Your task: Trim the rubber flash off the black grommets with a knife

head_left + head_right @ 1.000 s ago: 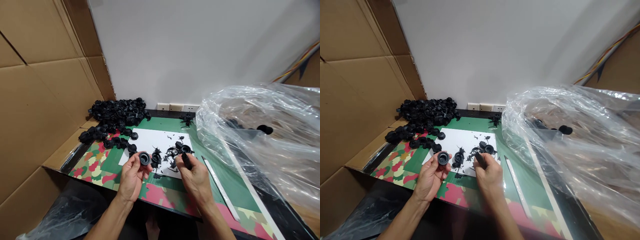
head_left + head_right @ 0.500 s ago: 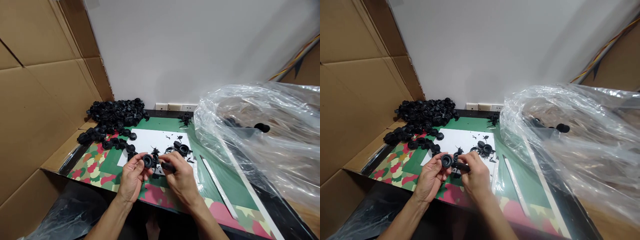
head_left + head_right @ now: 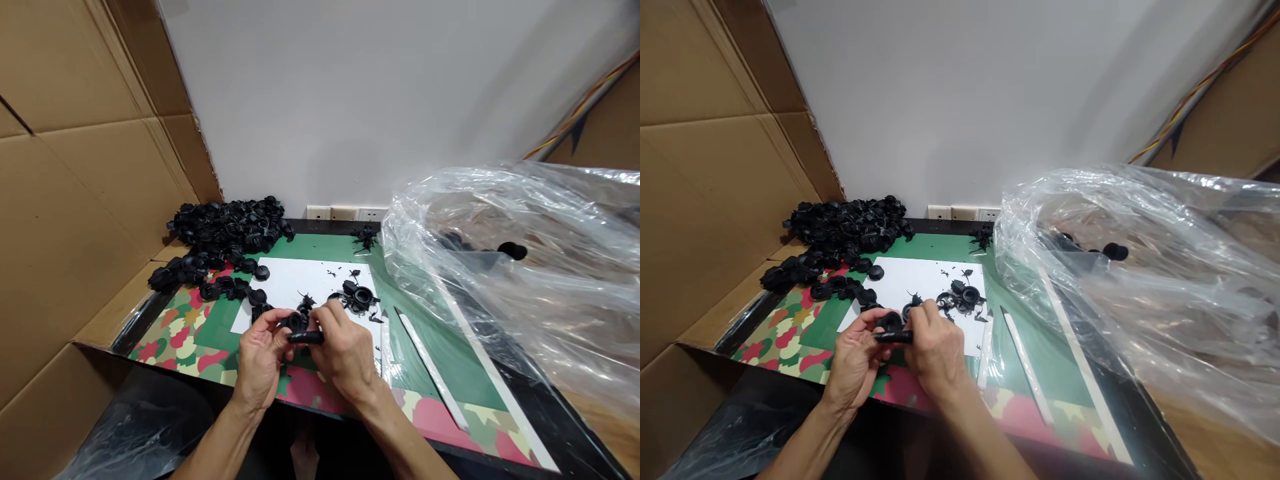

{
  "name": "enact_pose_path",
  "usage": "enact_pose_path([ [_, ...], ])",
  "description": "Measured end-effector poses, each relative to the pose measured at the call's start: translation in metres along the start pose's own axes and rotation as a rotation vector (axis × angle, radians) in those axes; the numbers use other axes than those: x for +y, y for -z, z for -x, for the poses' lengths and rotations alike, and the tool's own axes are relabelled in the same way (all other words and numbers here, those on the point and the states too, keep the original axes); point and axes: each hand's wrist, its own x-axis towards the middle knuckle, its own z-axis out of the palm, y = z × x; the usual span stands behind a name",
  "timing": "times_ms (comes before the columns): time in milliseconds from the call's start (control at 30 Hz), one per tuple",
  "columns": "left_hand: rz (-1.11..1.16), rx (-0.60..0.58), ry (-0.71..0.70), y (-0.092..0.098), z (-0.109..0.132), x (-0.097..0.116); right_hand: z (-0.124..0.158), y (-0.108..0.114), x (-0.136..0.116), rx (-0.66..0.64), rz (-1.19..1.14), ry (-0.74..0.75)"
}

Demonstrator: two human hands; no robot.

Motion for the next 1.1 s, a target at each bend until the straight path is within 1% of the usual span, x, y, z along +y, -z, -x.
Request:
enact_pose_path([
  [67,0.042,0.025,-0.014,0.002,-0.002,0.003,0.003,0.001,0.008,0.011,-0.098,-0.144],
  [133,0.081,0.021,0.016,0.003,-0.004,0.006,0.004,0.005,0.013,-0.002,-0.244,-0.301],
  [233,0.112,-0.005,0.071,0.005,-0.006,0.005,0.001,0.013,0.014,-0.085,-0.452,-0.515],
  [300,0.112,-0.022,0.092,0.005,-0.006,0.003,-0.001,0.017,0.012,-0.149,-0.541,-0.606],
  [367,0.105,-0.035,0.104,0.005,-0.005,0.001,-0.004,0.017,0.009,-0.181,-0.597,-0.648],
  [433,0.092,-0.046,0.111,0.005,-0.005,-0.001,-0.005,0.016,0.007,-0.198,-0.631,-0.655],
  [500,0.074,-0.054,0.119,0.005,-0.004,-0.002,-0.006,0.014,0.006,-0.215,-0.650,-0.621],
  [700,0.018,-0.058,0.130,0.002,-0.003,-0.003,-0.010,0.008,0.006,-0.206,-0.624,-0.360],
  [800,-0.026,-0.054,0.108,0.000,-0.002,-0.004,-0.010,0.007,0.003,-0.255,-0.508,-0.250],
  [967,-0.097,-0.073,0.045,0.002,-0.001,-0.005,-0.011,0.006,-0.001,-0.297,-0.171,-0.091],
  [1033,-0.116,-0.073,0.029,0.004,-0.001,-0.005,-0.011,0.007,0.002,-0.287,-0.135,-0.109],
  [1100,-0.104,-0.068,0.027,0.006,-0.001,-0.003,-0.011,0.008,0.007,-0.246,-0.182,-0.230],
])
